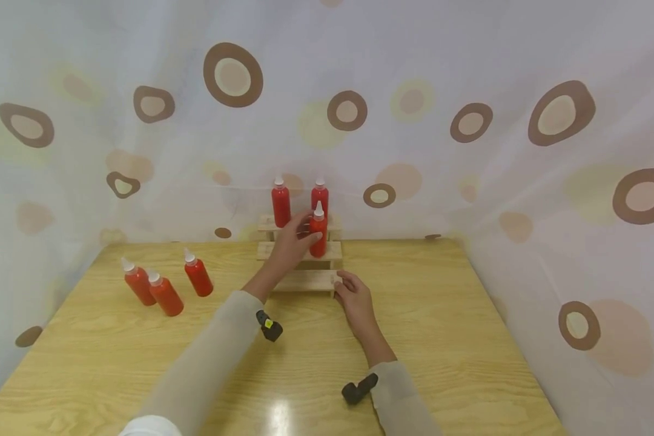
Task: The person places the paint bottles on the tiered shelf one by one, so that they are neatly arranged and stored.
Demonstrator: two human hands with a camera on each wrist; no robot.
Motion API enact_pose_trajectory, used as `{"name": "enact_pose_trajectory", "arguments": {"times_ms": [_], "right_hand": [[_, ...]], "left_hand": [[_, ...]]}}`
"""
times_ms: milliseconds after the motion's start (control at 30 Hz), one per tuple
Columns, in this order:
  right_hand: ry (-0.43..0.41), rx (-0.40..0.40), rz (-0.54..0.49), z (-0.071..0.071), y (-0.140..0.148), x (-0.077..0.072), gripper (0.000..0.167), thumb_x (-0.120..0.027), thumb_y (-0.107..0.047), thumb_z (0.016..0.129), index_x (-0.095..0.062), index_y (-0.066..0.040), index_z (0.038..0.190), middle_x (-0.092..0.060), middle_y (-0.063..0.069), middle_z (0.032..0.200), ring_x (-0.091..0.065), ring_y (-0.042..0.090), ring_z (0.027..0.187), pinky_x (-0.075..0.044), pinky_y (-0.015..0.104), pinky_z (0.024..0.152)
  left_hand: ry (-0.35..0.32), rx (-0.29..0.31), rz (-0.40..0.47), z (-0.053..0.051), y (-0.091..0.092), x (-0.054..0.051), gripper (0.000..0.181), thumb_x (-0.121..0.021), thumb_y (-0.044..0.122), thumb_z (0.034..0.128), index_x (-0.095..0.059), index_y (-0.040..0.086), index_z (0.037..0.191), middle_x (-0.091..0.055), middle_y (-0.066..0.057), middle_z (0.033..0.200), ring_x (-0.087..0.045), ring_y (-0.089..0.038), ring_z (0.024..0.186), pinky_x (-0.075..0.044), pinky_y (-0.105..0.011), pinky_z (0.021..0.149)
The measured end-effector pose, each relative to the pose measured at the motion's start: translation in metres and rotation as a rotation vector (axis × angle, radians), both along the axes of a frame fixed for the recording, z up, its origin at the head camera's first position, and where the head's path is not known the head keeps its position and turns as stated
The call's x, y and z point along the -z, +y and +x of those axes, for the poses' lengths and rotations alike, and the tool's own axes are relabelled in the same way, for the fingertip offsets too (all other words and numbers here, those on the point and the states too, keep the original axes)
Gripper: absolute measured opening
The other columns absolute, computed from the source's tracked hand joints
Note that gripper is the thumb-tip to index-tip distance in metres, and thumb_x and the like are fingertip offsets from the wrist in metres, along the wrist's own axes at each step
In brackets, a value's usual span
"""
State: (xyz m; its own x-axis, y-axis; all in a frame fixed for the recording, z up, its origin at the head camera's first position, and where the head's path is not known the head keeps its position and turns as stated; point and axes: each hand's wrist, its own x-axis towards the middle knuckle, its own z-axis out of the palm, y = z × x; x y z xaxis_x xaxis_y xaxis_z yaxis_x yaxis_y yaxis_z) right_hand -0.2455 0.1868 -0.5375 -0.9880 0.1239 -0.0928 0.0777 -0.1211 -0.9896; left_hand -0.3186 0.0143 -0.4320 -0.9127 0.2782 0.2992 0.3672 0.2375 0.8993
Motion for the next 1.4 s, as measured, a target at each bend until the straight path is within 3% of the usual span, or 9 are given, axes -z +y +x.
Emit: {"name": "enact_pose_trajectory", "arguments": {"times_ms": [367,567,867,1100,1400], "right_hand": [[0.001,0.010,-0.001,-0.001,-0.002,-0.004,0.038,-0.059,-0.007,0.101,-0.057,-0.001,0.138,-0.055,0.021,0.138,-0.053,0.020,0.123,-0.056,0.019,0.086],[0.007,0.003,-0.001,-0.002,-0.002,-0.004,0.038,-0.059,-0.007,0.100,-0.057,-0.001,0.138,-0.056,0.020,0.135,-0.056,0.016,0.119,-0.056,0.020,0.086],[0.000,0.007,0.011,-0.002,0.002,-0.002,0.038,-0.059,-0.008,0.101,-0.057,-0.001,0.139,-0.057,0.019,0.135,-0.060,0.010,0.108,-0.056,0.018,0.084],[-0.005,0.008,0.001,-0.001,0.001,0.000,0.038,-0.060,-0.007,0.100,-0.058,-0.001,0.137,-0.058,0.017,0.131,-0.061,0.008,0.104,-0.056,0.019,0.084],[-0.004,0.004,-0.003,-0.001,0.000,0.000,0.038,-0.059,-0.007,0.100,-0.057,-0.001,0.138,-0.057,0.017,0.132,-0.062,0.007,0.105,-0.056,0.019,0.085]], "left_hand": [[-0.026,-0.002,-0.002,-0.005,0.002,0.001,0.053,-0.066,0.019,0.0986,-0.046,0.017,0.148,-0.058,-0.004,0.139,-0.056,-0.024,0.125,-0.048,-0.041,0.110],[-0.038,-0.023,0.007,0.002,-0.010,0.005,0.056,-0.065,0.022,0.0989,-0.044,0.019,0.150,-0.057,-0.008,0.141,-0.055,-0.029,0.129,-0.046,-0.043,0.111],[0.006,-0.076,-0.034,0.026,-0.054,0.013,0.048,-0.065,0.024,0.0989,-0.051,0.019,0.145,-0.059,-0.002,0.136,-0.056,-0.032,0.125,-0.048,-0.045,0.106],[0.038,-0.112,-0.055,0.057,-0.103,0.018,0.050,-0.065,0.025,0.0995,-0.050,0.016,0.147,-0.056,-0.009,0.141,-0.055,-0.033,0.126,-0.047,-0.050,0.107],[0.009,-0.281,-0.082,0.094,-0.169,0.019,0.050,-0.066,0.034,0.0987,-0.054,0.014,0.143,-0.058,-0.009,0.138,-0.058,-0.031,0.121,-0.049,-0.050,0.103]]}}
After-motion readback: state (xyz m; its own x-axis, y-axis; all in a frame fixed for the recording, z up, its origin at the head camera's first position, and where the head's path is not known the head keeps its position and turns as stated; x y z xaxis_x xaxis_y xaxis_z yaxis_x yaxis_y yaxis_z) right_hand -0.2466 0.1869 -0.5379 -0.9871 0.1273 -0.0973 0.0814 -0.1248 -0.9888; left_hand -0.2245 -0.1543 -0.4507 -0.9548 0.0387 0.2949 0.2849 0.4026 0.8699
